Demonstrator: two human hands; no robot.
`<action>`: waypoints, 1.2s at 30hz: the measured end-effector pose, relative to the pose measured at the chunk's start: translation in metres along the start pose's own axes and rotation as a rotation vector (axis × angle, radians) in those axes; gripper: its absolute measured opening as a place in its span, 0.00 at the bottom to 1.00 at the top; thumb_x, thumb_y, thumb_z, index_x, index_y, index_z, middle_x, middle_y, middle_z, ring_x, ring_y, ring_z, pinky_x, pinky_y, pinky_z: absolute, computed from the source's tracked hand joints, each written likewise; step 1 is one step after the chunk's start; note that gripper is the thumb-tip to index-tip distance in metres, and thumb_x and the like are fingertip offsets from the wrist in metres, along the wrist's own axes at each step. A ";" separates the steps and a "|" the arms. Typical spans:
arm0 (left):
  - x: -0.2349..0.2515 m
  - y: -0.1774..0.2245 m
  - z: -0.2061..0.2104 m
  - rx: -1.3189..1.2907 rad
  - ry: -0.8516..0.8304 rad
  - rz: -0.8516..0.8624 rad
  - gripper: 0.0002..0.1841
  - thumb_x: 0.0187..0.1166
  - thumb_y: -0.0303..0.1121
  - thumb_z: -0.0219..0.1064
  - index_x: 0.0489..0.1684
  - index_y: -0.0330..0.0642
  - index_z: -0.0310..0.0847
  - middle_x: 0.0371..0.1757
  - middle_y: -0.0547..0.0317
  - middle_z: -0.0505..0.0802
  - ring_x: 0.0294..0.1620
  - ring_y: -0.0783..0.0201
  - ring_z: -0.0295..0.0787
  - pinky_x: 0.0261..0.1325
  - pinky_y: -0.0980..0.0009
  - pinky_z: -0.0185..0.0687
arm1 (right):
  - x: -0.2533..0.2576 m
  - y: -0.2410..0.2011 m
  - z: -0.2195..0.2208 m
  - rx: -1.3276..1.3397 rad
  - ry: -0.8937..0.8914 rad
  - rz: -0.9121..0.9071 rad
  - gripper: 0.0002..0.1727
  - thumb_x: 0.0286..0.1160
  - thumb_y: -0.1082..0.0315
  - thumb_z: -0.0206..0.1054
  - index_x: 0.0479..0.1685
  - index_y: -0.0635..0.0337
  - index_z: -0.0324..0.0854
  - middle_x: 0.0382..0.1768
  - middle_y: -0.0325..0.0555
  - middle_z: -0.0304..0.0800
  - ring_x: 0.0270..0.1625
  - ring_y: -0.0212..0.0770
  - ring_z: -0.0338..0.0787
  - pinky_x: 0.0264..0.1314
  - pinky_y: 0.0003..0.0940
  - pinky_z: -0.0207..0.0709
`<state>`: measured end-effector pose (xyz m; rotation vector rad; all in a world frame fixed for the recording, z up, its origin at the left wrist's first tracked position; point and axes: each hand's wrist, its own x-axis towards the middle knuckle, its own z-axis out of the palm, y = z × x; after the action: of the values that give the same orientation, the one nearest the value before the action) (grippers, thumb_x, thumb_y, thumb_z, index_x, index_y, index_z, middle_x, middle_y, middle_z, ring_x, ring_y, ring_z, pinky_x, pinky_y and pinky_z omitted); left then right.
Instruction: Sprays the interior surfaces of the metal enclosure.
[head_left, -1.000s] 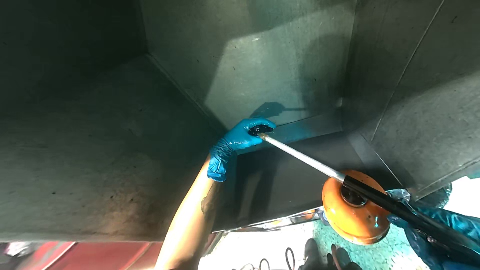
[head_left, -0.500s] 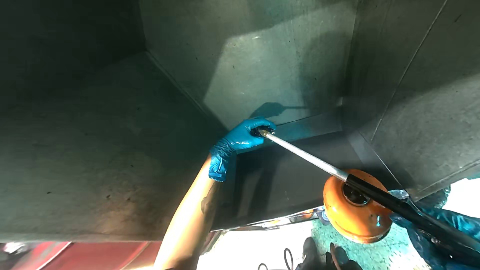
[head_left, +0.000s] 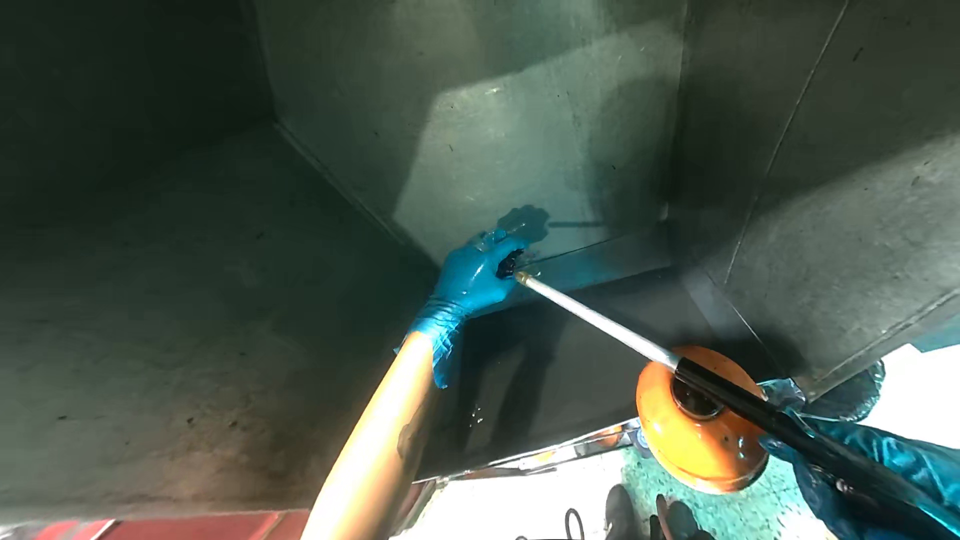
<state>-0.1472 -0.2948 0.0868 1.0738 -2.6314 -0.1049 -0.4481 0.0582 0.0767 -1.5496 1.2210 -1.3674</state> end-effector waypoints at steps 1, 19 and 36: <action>0.000 0.002 -0.001 0.016 0.011 -0.002 0.25 0.62 0.27 0.77 0.64 0.46 0.88 0.59 0.44 0.90 0.57 0.40 0.88 0.51 0.36 0.81 | -0.001 0.002 0.000 0.002 0.000 -0.012 0.22 0.71 0.72 0.65 0.63 0.74 0.82 0.47 0.55 0.93 0.45 0.36 0.90 0.51 0.32 0.85; 0.002 -0.007 0.005 -0.105 0.057 0.108 0.28 0.54 0.26 0.77 0.62 0.46 0.89 0.55 0.49 0.90 0.50 0.49 0.88 0.49 0.43 0.82 | 0.007 -0.013 -0.003 -0.018 -0.005 0.028 0.22 0.66 0.76 0.64 0.60 0.82 0.81 0.45 0.55 0.94 0.45 0.31 0.91 0.54 0.25 0.85; -0.010 -0.012 0.003 -0.157 0.040 0.081 0.24 0.60 0.27 0.74 0.62 0.46 0.89 0.55 0.48 0.90 0.52 0.51 0.89 0.53 0.46 0.84 | 0.001 0.008 -0.011 0.049 -0.071 -0.115 0.22 0.75 0.70 0.67 0.67 0.69 0.82 0.52 0.53 0.93 0.51 0.36 0.91 0.58 0.35 0.86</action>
<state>-0.1328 -0.2965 0.0797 0.9072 -2.5782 -0.2647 -0.4604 0.0556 0.0714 -1.6414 1.0624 -1.3921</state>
